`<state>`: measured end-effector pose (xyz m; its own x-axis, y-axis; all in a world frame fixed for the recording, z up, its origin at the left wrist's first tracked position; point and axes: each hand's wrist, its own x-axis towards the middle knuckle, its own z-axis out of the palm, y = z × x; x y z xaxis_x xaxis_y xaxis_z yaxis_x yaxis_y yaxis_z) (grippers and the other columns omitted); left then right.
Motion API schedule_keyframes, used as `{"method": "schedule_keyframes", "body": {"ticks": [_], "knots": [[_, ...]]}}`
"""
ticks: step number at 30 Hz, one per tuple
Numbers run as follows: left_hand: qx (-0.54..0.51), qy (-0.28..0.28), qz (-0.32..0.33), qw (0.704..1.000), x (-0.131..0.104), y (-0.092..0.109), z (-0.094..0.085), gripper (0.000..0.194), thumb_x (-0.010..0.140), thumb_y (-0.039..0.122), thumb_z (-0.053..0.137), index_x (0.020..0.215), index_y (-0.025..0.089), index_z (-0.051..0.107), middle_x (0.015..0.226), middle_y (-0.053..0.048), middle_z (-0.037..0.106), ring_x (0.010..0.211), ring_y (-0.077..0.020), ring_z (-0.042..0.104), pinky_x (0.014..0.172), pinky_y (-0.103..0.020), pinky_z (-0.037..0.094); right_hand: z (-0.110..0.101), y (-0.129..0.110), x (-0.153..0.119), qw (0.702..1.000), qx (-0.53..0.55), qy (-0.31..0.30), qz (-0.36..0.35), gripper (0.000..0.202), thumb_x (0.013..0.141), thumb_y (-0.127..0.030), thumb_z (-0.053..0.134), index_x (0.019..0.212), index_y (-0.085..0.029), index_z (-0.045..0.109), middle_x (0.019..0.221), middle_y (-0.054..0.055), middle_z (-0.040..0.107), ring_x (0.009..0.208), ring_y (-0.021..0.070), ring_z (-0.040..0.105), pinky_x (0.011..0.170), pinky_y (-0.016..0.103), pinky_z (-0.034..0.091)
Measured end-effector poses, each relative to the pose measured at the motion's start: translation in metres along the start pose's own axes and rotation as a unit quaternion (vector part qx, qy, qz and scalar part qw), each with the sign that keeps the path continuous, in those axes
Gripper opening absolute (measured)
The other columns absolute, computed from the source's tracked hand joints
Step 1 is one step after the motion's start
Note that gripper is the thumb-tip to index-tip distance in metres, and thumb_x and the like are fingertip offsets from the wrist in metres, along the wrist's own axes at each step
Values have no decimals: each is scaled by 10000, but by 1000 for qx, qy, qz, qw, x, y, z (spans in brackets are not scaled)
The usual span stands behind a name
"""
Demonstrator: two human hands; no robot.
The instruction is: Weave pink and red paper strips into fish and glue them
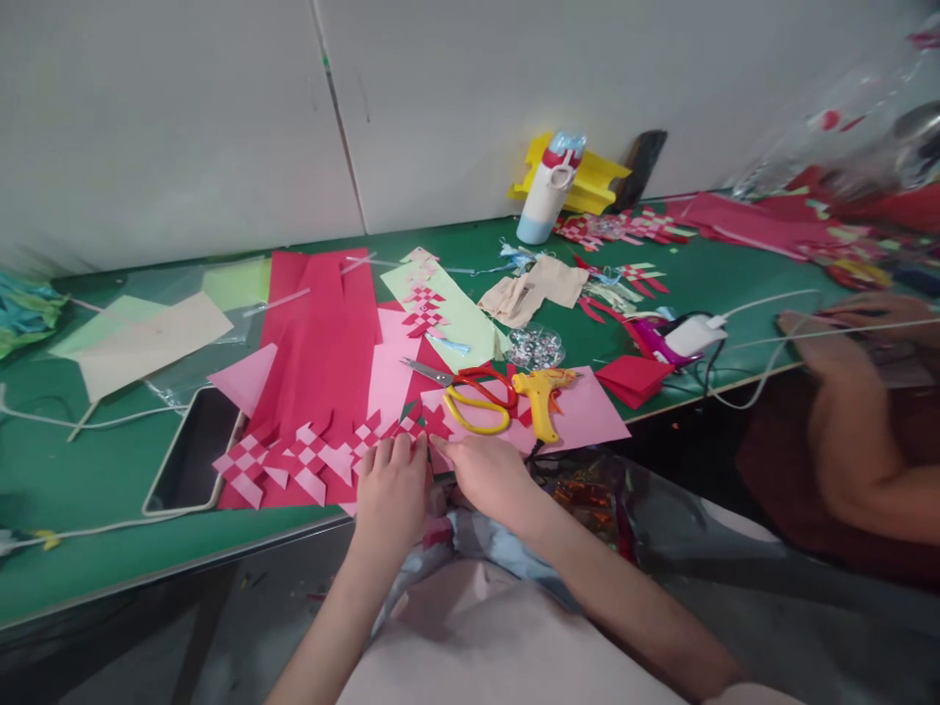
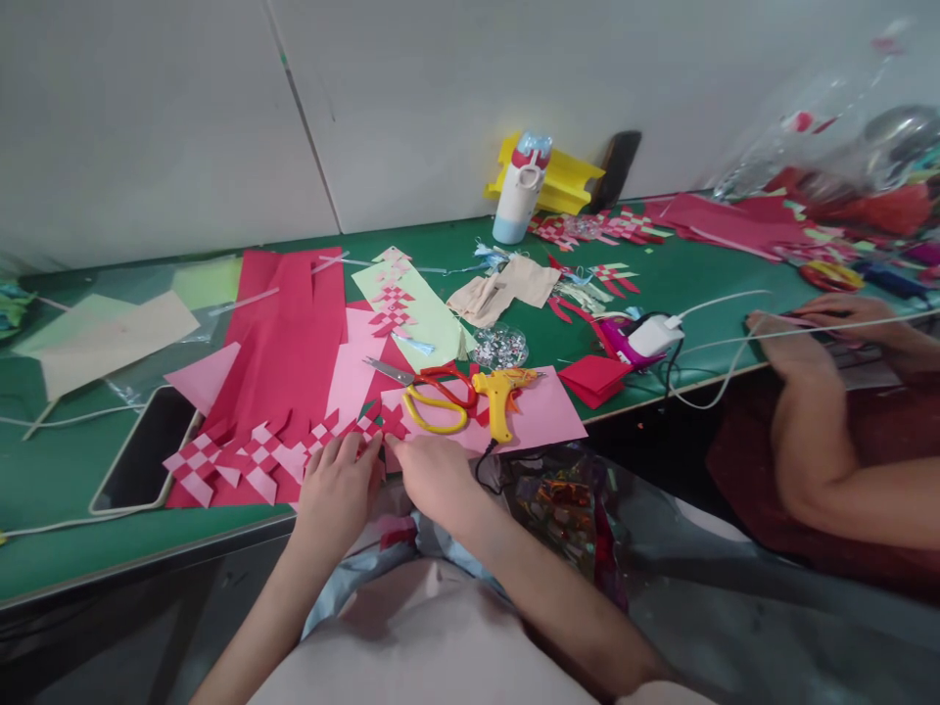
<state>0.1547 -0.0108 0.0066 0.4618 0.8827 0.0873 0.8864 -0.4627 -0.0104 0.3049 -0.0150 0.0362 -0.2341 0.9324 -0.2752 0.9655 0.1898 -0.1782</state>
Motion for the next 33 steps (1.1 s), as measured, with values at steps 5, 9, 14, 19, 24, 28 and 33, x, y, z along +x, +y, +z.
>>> {"method": "schedule_keyframes", "body": {"ticks": [5, 9, 14, 19, 24, 28, 33], "knots": [[4, 0, 10, 1000, -2, -1, 0, 382, 903, 216, 438, 1250, 174, 592, 1051, -122, 626, 952, -268, 565, 825, -407, 446, -1, -1, 0, 1000, 5, -10, 0, 483, 944, -138, 313, 1383, -261, 470, 939, 105, 717, 887, 228, 686, 694, 283, 489], [11, -5, 7, 1000, 1, 0, -1, 386, 905, 213, 421, 1249, 169, 590, 1029, -132, 624, 928, -273, 569, 801, -411, 453, -2, 0, 0, 1000, 10, -7, 4, 481, 946, -155, 332, 1395, -273, 458, 913, 99, 722, 866, 236, 691, 685, 275, 489], [29, -23, 14, 999, 5, 3, -6, 380, 888, 182, 442, 1230, 140, 602, 1010, -136, 629, 917, -285, 576, 819, -436, 453, 2, 2, 0, 1000, 19, 4, -10, 458, 953, -183, 342, 1382, -263, 481, 913, 100, 727, 862, 243, 690, 680, 276, 489], [41, -35, 18, 998, 7, 3, -9, 372, 893, 178, 439, 1221, 134, 609, 1016, -125, 639, 926, -279, 583, 835, -426, 453, 3, 2, 0, 1000, 13, 10, -11, 459, 958, -195, 328, 1385, -272, 477, 910, 96, 730, 849, 250, 691, 661, 289, 488], [42, -35, 18, 998, 7, 3, -8, 376, 894, 179, 440, 1232, 139, 601, 1029, -124, 639, 934, -278, 581, 832, -427, 453, 4, 2, 0, 1000, 15, 10, -11, 453, 977, -229, 296, 1398, -270, 459, 903, 99, 728, 843, 243, 693, 672, 291, 485], [44, -39, 15, 998, 7, 4, -8, 370, 900, 190, 433, 1222, 140, 609, 1028, -125, 638, 938, -277, 582, 835, -426, 454, 3, 2, 0, 1000, 14, 15, -8, 451, 970, -219, 309, 1388, -265, 474, 893, 95, 726, 837, 247, 694, 663, 291, 484], [48, -43, 17, 998, 7, 5, -9, 381, 902, 186, 429, 1240, 136, 597, 1036, -127, 638, 937, -276, 584, 845, -436, 461, 3, 1, -2, 1000, 2, -11, -6, 495, 953, -170, 310, 1426, -268, 413, 929, 97, 718, 859, 235, 685, 695, 292, 481]]}}
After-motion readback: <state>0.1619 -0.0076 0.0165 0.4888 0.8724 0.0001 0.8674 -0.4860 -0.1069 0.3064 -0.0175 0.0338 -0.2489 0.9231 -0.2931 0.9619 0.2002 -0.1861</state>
